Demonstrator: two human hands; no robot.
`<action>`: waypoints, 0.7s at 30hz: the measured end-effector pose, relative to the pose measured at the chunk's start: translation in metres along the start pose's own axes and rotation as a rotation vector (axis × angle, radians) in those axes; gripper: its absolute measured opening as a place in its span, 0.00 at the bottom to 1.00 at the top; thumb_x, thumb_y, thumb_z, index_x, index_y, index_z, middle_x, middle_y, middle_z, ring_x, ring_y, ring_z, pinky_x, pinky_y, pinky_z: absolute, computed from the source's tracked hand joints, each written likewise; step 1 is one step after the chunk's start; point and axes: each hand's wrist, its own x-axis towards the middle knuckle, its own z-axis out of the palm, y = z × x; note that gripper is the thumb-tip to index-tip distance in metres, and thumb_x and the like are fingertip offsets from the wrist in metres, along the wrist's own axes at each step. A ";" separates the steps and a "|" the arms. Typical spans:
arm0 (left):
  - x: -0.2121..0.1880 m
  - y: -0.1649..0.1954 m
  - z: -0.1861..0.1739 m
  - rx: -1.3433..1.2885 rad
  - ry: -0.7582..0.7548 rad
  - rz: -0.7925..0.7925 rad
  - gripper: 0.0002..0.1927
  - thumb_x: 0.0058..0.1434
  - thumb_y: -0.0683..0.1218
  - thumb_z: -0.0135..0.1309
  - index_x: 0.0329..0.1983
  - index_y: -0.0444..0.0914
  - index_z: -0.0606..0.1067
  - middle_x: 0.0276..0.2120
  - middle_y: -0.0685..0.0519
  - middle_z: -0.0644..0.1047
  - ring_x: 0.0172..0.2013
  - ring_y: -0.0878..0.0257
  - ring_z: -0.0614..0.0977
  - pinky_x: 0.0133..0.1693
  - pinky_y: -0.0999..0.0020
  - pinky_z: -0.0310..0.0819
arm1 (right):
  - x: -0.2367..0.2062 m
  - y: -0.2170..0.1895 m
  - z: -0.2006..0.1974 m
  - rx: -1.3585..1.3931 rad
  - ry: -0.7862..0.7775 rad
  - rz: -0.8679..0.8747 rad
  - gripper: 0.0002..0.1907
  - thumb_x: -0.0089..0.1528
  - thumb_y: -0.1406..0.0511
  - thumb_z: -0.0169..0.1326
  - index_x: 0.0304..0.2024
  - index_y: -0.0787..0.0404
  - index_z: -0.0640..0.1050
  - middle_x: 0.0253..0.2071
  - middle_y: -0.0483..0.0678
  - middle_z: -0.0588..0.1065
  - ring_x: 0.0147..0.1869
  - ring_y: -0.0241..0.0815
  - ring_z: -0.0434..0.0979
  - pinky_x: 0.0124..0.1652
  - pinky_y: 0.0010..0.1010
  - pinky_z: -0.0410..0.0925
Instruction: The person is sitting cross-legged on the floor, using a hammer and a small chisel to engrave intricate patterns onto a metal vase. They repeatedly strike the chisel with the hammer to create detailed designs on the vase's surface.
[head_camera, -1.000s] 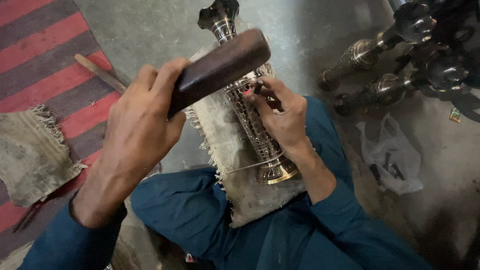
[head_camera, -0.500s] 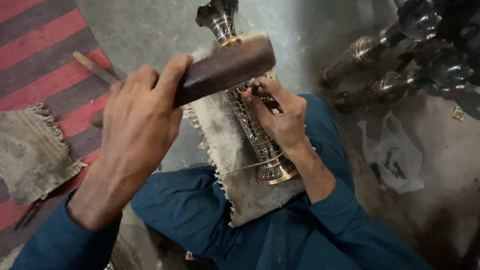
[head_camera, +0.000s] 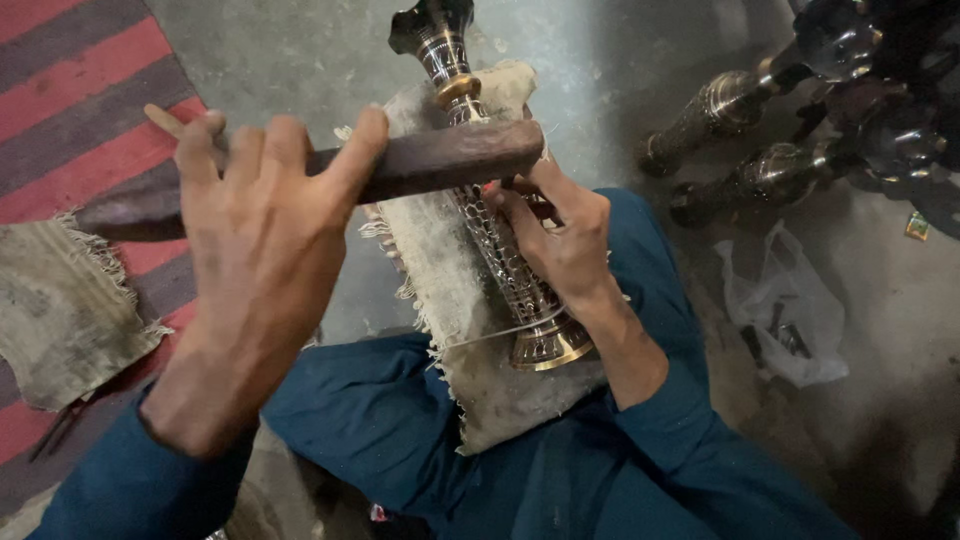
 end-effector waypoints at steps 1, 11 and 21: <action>0.002 0.000 -0.001 -0.149 -0.037 -0.042 0.21 0.70 0.41 0.54 0.64 0.48 0.71 0.31 0.48 0.71 0.35 0.52 0.75 0.47 0.42 0.64 | 0.001 0.002 0.000 -0.001 0.001 -0.048 0.19 0.67 0.74 0.62 0.60 0.61 0.76 0.44 0.48 0.83 0.47 0.37 0.87 0.46 0.24 0.80; 0.001 0.000 -0.001 -0.107 -0.062 -0.058 0.20 0.69 0.40 0.54 0.63 0.49 0.72 0.33 0.46 0.74 0.36 0.48 0.79 0.44 0.49 0.66 | -0.004 0.005 -0.002 -0.024 -0.003 -0.009 0.20 0.66 0.76 0.61 0.60 0.60 0.76 0.44 0.49 0.83 0.47 0.38 0.87 0.45 0.25 0.78; 0.004 -0.003 0.003 -0.117 -0.095 -0.100 0.26 0.68 0.40 0.58 0.67 0.52 0.69 0.36 0.45 0.75 0.37 0.50 0.80 0.49 0.44 0.73 | -0.005 0.006 -0.004 -0.008 -0.012 0.026 0.15 0.66 0.75 0.61 0.55 0.61 0.78 0.43 0.50 0.83 0.47 0.38 0.87 0.45 0.25 0.79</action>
